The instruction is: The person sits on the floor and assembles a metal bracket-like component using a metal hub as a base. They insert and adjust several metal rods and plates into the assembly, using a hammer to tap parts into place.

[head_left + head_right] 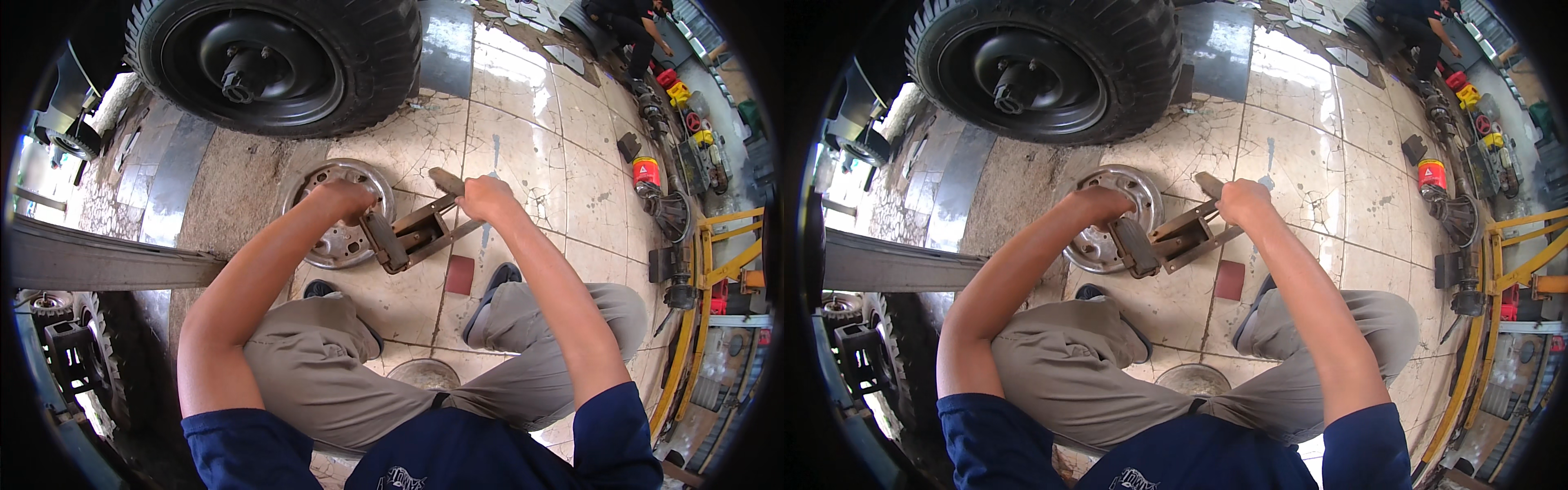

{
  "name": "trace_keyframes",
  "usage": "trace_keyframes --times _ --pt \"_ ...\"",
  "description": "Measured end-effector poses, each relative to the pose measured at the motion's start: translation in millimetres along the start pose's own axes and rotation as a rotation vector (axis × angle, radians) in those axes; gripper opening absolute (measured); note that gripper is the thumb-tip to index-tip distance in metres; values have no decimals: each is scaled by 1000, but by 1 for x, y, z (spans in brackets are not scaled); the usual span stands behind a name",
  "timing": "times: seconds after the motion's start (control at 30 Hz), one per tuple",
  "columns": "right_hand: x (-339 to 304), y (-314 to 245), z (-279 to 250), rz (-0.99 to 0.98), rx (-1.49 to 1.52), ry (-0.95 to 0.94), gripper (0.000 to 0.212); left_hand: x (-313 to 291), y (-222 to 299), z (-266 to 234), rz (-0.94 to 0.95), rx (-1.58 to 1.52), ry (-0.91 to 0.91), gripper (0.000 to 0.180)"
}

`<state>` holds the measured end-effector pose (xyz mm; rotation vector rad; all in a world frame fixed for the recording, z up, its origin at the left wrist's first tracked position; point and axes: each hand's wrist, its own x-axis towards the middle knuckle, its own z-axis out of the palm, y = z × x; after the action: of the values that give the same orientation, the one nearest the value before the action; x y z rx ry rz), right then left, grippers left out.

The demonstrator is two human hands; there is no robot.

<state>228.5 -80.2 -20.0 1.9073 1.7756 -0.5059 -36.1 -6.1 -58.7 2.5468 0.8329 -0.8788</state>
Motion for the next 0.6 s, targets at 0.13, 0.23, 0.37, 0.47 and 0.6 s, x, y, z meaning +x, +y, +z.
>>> trace_keyframes --times 0.13,0.23,0.37,0.47,0.6 --pt "-2 3 2 -33 37 29 43 -3 6 -8 -38 -33 -41 45" --pt "-6 -6 -4 -19 -8 19 43 2 -3 4 -15 2 2 44" --pt "-6 -1 -1 15 29 32 44 3 -3 4 8 -37 19 39" --pt "-4 9 2 -8 172 50 47 5 -3 6 -12 -25 12 37" --pt "2 22 28 150 530 233 54 -8 4 -9 -34 -146 -114 37"
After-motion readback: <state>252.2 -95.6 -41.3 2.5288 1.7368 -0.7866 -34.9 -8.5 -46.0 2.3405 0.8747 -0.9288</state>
